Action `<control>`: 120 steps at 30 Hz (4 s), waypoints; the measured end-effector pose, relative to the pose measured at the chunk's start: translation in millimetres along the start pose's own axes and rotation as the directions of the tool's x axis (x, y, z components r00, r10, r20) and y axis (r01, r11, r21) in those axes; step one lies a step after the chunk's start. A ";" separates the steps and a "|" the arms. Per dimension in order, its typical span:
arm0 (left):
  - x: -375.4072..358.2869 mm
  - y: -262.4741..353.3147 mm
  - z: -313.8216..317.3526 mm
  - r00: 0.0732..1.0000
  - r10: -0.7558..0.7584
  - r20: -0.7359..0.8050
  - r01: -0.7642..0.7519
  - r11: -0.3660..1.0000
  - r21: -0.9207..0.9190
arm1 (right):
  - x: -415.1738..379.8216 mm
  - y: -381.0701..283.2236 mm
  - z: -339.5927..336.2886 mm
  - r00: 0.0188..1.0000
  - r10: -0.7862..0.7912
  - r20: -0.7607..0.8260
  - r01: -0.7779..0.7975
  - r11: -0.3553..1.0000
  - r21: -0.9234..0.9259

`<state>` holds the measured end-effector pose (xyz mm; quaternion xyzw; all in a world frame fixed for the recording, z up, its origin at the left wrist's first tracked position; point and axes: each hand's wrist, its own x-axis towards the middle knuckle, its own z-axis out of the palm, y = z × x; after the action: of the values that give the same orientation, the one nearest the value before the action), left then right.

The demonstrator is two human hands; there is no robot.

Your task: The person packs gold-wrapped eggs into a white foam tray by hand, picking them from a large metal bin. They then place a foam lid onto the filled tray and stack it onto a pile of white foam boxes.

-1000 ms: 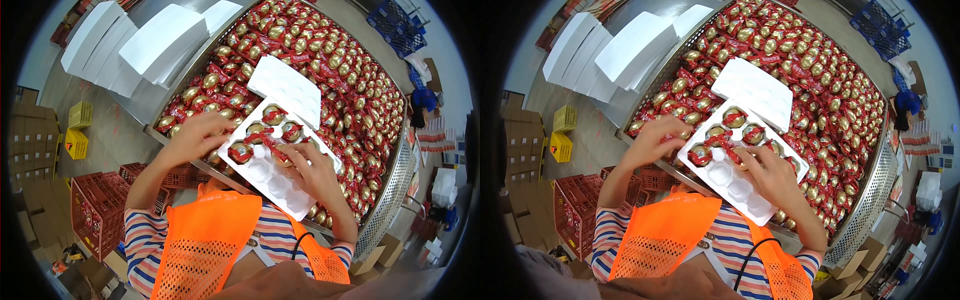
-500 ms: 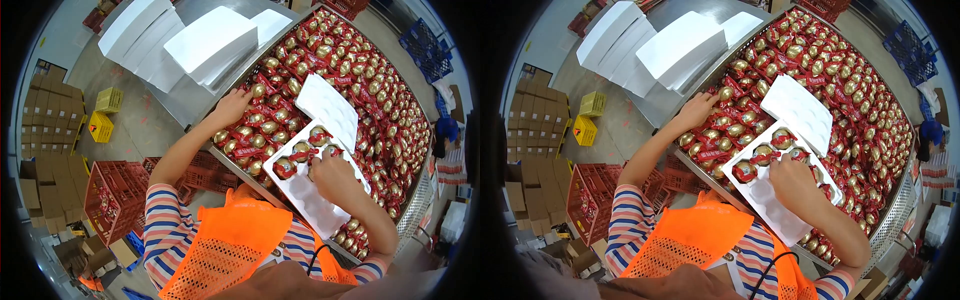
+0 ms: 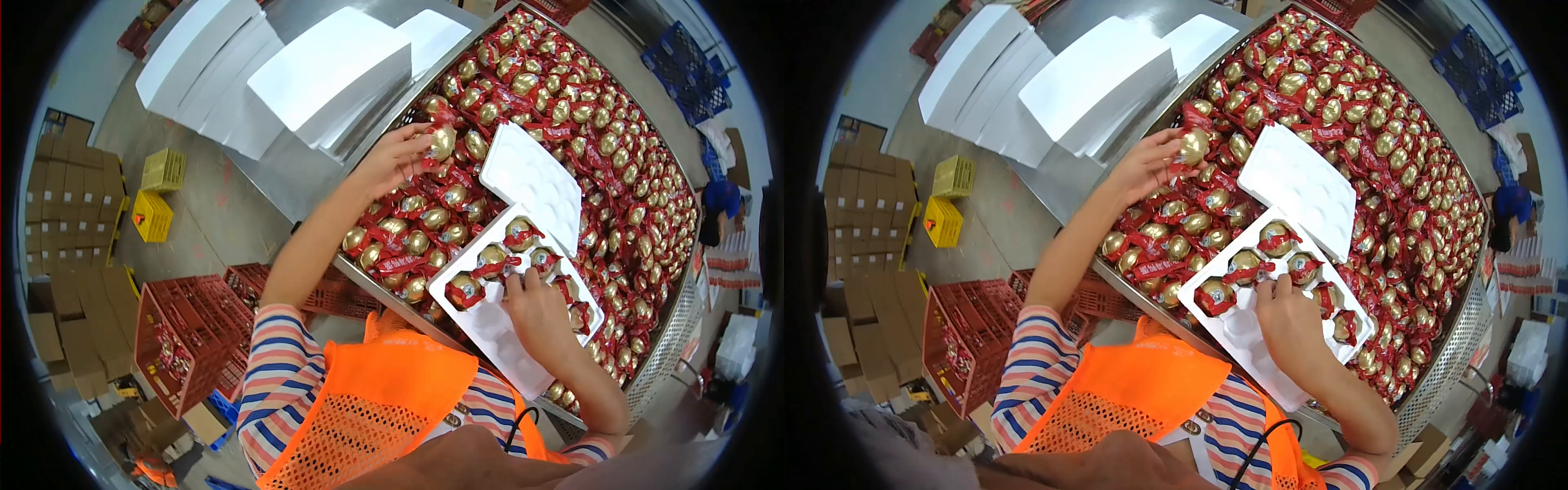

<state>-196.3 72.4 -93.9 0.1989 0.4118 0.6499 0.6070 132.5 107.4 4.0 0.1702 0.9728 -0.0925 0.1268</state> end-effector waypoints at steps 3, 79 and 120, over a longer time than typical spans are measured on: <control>-24.7 7.3 25.5 0.987 0.049 0.156 0.044 0.840 -0.541 | 1.5 -2.1 -1.4 1.000 -0.007 -0.021 0.007 1.000 -0.024; -122.9 -53.0 130.5 0.343 0.858 0.383 -0.840 0.098 0.534 | 8.2 -34.7 -51.7 0.709 -0.181 -0.682 0.385 0.909 0.159; -78.5 -36.2 108.1 0.934 0.002 0.359 0.090 0.967 -0.239 | -107.6 34.1 -1.1 0.925 0.379 0.024 -0.379 0.917 0.122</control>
<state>-77.3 26.7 -40.2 0.2253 0.2138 0.6363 0.7062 242.2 106.1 30.3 0.3628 0.9139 -0.1264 0.1315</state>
